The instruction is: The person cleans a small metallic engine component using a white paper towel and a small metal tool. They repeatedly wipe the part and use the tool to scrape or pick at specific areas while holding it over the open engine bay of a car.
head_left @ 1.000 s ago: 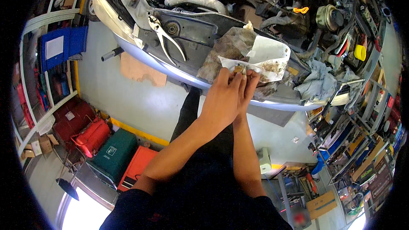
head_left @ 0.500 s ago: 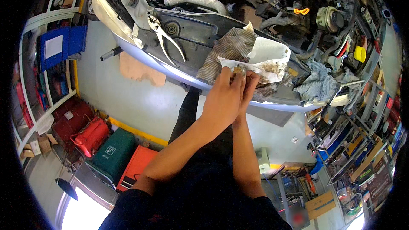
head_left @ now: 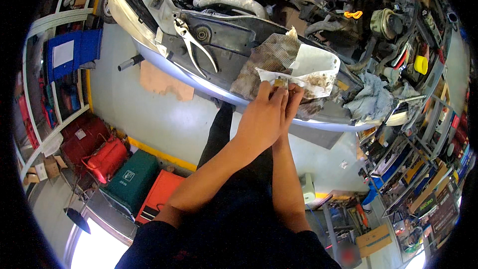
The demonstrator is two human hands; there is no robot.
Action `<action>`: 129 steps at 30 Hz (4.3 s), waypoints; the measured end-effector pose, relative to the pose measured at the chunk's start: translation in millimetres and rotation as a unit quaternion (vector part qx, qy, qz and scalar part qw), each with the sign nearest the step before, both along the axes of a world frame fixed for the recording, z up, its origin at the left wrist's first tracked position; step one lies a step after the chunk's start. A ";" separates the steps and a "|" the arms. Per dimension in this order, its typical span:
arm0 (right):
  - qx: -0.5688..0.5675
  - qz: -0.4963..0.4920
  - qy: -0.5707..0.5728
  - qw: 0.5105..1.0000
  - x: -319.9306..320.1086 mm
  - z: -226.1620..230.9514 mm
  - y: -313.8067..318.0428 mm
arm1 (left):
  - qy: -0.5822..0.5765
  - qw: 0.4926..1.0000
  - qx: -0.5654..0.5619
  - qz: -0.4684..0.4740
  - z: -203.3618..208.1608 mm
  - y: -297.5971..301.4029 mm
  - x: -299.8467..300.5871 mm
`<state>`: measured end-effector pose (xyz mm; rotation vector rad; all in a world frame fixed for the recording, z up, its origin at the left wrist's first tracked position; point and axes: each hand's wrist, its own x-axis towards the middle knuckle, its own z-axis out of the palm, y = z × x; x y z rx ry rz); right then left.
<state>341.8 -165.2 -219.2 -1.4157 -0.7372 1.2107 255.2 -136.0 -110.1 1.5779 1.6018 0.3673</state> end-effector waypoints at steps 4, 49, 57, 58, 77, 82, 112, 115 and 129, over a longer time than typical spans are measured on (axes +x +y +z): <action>0.015 0.004 -0.011 1.000 1.0 -1.4 2.9 | 0.003 1.000 0.009 -0.009 6.9 -6.6 0.0; 0.056 0.016 0.000 0.998 3.4 -2.0 4.1 | 0.031 0.999 0.028 -0.011 -5.9 2.1 2.6; 0.045 0.014 -0.030 0.998 7.5 -15.5 -7.7 | 0.035 0.999 0.015 -0.021 2.3 -1.8 3.0; 0.041 0.008 -0.021 0.999 3.0 -7.8 -2.7 | 0.040 0.999 0.012 -0.024 -0.2 2.0 2.2; 0.059 0.021 -0.022 0.998 4.5 -1.2 1.4 | 0.022 1.000 0.015 -0.007 -4.0 3.3 0.2; 0.012 -0.014 0.069 0.997 -0.9 1.0 -0.1 | 0.026 1.000 0.006 -0.010 1.7 1.6 1.2; 0.031 -0.003 0.009 0.999 3.7 -11.2 -5.5 | 0.019 1.000 0.006 -0.023 1.4 4.2 -0.9; 0.043 0.010 -0.023 0.999 7.5 -15.6 -4.2 | 0.029 0.999 0.029 -0.033 -9.9 10.9 -2.8; 0.038 0.012 -0.026 0.999 9.5 -9.8 -1.3 | 0.026 0.999 -0.019 -0.032 -0.7 22.9 -5.8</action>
